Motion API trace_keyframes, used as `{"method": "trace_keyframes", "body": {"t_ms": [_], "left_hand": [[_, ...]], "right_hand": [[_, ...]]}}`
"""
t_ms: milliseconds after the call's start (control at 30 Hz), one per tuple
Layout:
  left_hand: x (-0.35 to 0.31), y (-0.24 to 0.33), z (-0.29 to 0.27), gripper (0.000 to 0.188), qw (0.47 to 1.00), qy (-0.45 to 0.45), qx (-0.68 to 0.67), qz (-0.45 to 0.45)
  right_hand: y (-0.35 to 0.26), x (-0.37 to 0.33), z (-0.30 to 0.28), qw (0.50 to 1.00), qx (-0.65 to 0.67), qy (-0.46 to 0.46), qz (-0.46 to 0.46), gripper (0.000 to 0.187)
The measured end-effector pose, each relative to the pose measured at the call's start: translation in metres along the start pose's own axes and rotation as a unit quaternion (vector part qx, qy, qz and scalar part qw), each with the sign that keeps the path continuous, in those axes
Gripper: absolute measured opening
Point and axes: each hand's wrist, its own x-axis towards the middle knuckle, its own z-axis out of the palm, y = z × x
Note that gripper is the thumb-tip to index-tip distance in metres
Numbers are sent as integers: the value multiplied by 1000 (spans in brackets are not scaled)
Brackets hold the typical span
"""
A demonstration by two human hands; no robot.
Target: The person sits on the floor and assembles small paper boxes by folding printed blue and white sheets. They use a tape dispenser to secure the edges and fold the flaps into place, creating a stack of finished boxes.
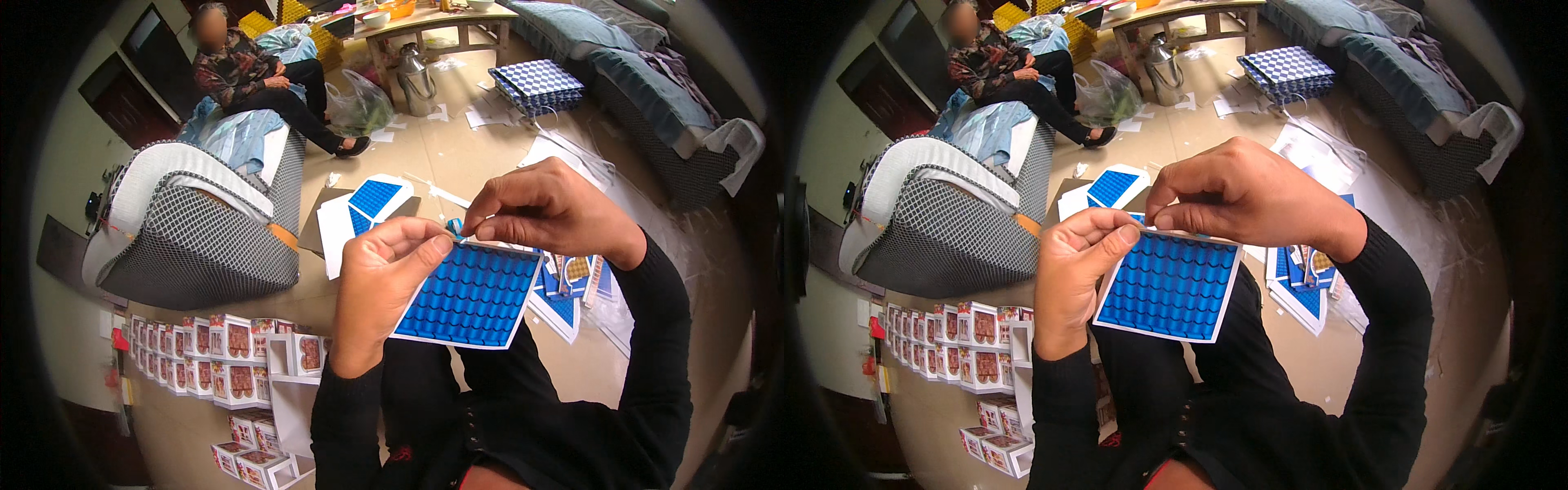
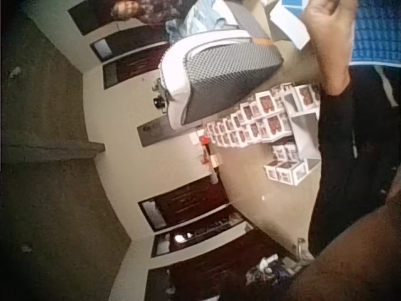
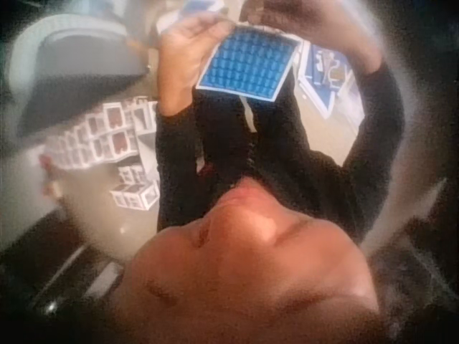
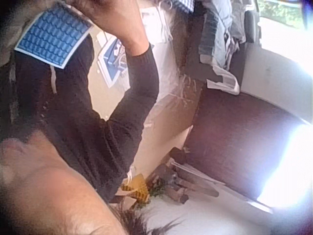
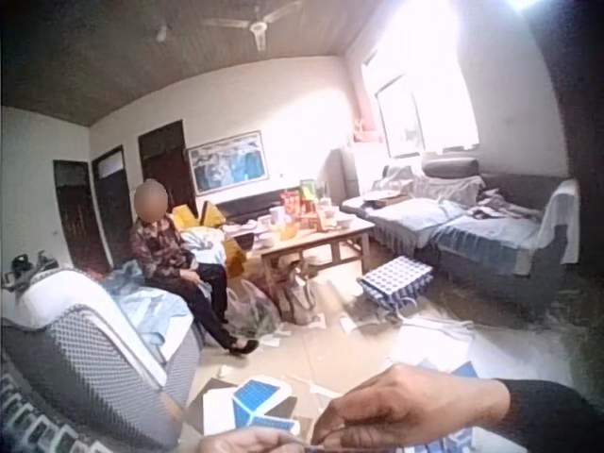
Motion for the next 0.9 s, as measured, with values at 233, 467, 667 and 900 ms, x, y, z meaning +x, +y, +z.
{"method": "trace_keyframes", "body": {"t_ms": [233, 467, 667, 900], "left_hand": [[2, -36, 25, 15, 997, -57, -1, -52], [15, -64, 43, 17, 988, -96, 36, -120], [24, -77, 56, 18, 982, -110, 36, -149], [28, -88, 63, 16, 980, -117, 18, -160]], "right_hand": [[17, -49, 13, 986, 120, 43, 107, 19], [21, -99, 9, 972, 88, 92, 195, 55], [38, -121, 15, 966, 144, 145, 161, 68], [35, -135, 37, 940, 109, 223, 234, 64]]}}
